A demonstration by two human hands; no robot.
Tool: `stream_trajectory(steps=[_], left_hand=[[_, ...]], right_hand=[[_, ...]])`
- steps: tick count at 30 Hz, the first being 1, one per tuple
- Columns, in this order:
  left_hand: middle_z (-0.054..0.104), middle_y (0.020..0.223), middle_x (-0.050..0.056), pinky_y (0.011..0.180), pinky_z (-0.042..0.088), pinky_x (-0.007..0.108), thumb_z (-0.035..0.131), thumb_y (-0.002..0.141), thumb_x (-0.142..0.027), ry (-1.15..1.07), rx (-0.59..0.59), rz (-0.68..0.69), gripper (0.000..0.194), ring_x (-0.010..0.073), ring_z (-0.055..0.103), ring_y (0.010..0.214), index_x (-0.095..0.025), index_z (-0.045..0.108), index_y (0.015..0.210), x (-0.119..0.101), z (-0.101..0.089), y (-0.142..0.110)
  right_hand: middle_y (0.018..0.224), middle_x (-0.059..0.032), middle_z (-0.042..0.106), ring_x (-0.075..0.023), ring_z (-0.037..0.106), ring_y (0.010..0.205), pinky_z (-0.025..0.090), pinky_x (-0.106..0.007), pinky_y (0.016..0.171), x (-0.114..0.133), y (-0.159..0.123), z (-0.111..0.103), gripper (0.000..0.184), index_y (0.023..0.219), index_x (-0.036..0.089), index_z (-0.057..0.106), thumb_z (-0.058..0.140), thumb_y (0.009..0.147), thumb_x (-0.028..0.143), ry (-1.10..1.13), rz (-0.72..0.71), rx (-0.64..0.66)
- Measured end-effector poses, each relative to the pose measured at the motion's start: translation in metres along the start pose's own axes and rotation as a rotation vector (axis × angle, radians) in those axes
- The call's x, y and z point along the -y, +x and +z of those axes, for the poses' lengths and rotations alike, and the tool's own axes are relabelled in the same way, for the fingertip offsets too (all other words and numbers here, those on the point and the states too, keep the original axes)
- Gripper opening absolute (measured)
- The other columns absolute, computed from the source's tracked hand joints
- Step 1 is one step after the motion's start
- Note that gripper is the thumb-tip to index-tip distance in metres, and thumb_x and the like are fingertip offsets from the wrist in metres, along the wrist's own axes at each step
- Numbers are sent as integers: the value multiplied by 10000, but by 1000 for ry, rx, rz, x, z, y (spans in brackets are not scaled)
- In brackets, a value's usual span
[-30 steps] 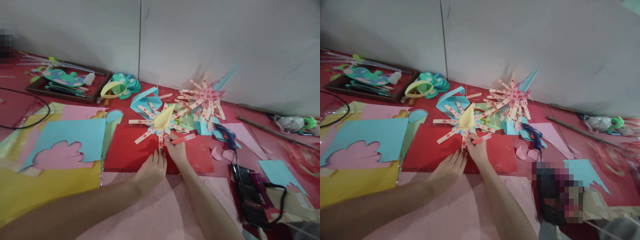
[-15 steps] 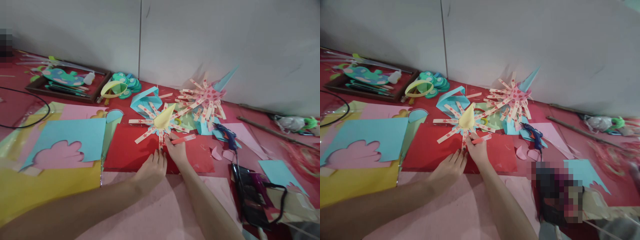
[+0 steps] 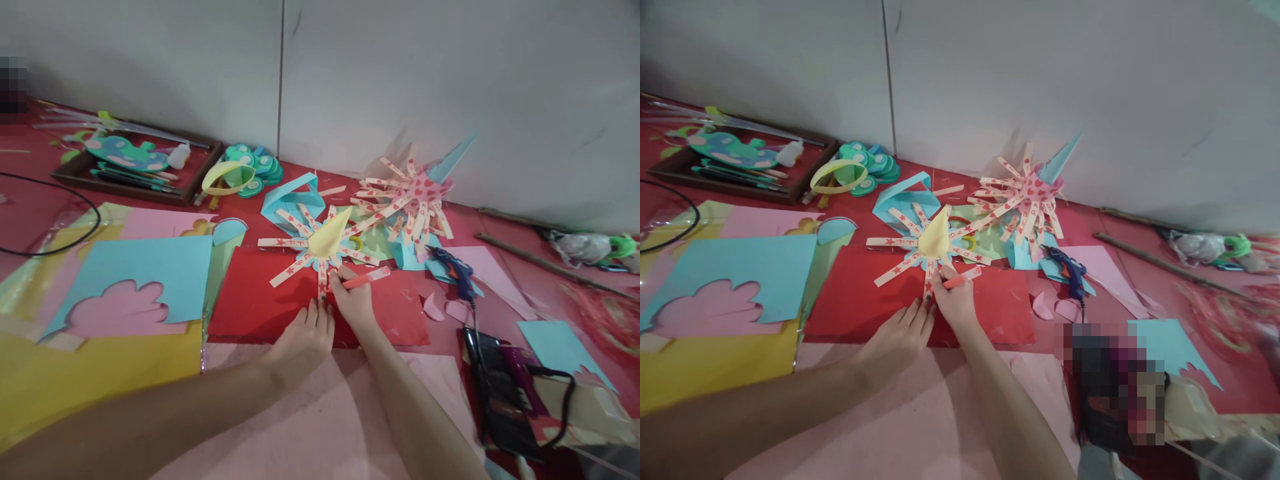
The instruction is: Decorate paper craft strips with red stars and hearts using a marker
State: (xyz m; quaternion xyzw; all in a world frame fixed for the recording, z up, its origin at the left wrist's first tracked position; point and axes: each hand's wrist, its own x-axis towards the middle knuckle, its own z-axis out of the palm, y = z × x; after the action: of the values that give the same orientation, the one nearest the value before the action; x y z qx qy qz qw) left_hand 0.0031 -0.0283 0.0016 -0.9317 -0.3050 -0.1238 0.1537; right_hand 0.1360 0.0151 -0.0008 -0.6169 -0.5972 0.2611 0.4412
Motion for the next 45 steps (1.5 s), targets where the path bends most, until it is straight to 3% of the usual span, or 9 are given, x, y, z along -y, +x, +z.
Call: stream_trajectory(steps=[6,11,16,18,21,24,31,45], left_hand=[[671,995,196,709,488,318,337,793,-24,50,-33,10,357,247,642,895,0,603,1030,0,-1,0],[648,1044,215,732,488,331,321,794,-11,34,25,16,379,250,632,931,3,582,1067,1,-2,0],[654,1040,196,751,494,331,327,795,-30,17,50,43,373,237,631,932,-12,581,1068,4,-4,1],[665,1014,188,753,495,329,351,789,-33,6,51,48,359,233,633,921,-14,585,1060,6,-4,0],[660,1015,198,769,491,334,378,787,-33,-17,69,41,349,234,629,926,-7,575,1074,9,-5,0],[646,1043,209,767,492,333,392,790,-37,-36,89,44,345,234,623,938,-6,564,1087,9,-6,0],[667,990,197,722,501,320,397,786,-58,-1,44,40,320,242,632,904,-3,587,1037,8,-6,2],[654,1001,224,738,494,329,402,792,-61,-37,65,42,318,248,625,926,13,575,1049,7,-4,2]], right_hand=[[481,71,292,-73,294,469,271,-204,453,1,0,0,332,523,207,281,439,800,295,54,46,-21],[481,74,274,-74,286,476,286,-214,470,1,3,-5,382,526,211,261,466,811,361,73,62,-163],[464,74,357,-85,366,460,331,-231,501,-1,10,-26,356,559,207,362,488,812,424,49,126,-324],[492,65,441,-90,413,464,347,-234,509,-2,12,-34,305,613,201,430,526,789,431,32,144,-361],[454,69,450,-90,433,430,353,-232,492,-1,13,-38,314,610,202,427,528,785,443,69,185,-391],[383,87,376,-75,375,368,333,-223,452,2,9,-29,371,553,212,357,477,817,443,145,197,-327],[422,88,315,-63,314,404,298,-216,436,4,3,-3,398,520,211,298,523,782,408,175,89,9],[466,78,320,-73,318,452,303,-210,463,-1,4,-4,349,519,210,296,488,777,345,94,33,28]])
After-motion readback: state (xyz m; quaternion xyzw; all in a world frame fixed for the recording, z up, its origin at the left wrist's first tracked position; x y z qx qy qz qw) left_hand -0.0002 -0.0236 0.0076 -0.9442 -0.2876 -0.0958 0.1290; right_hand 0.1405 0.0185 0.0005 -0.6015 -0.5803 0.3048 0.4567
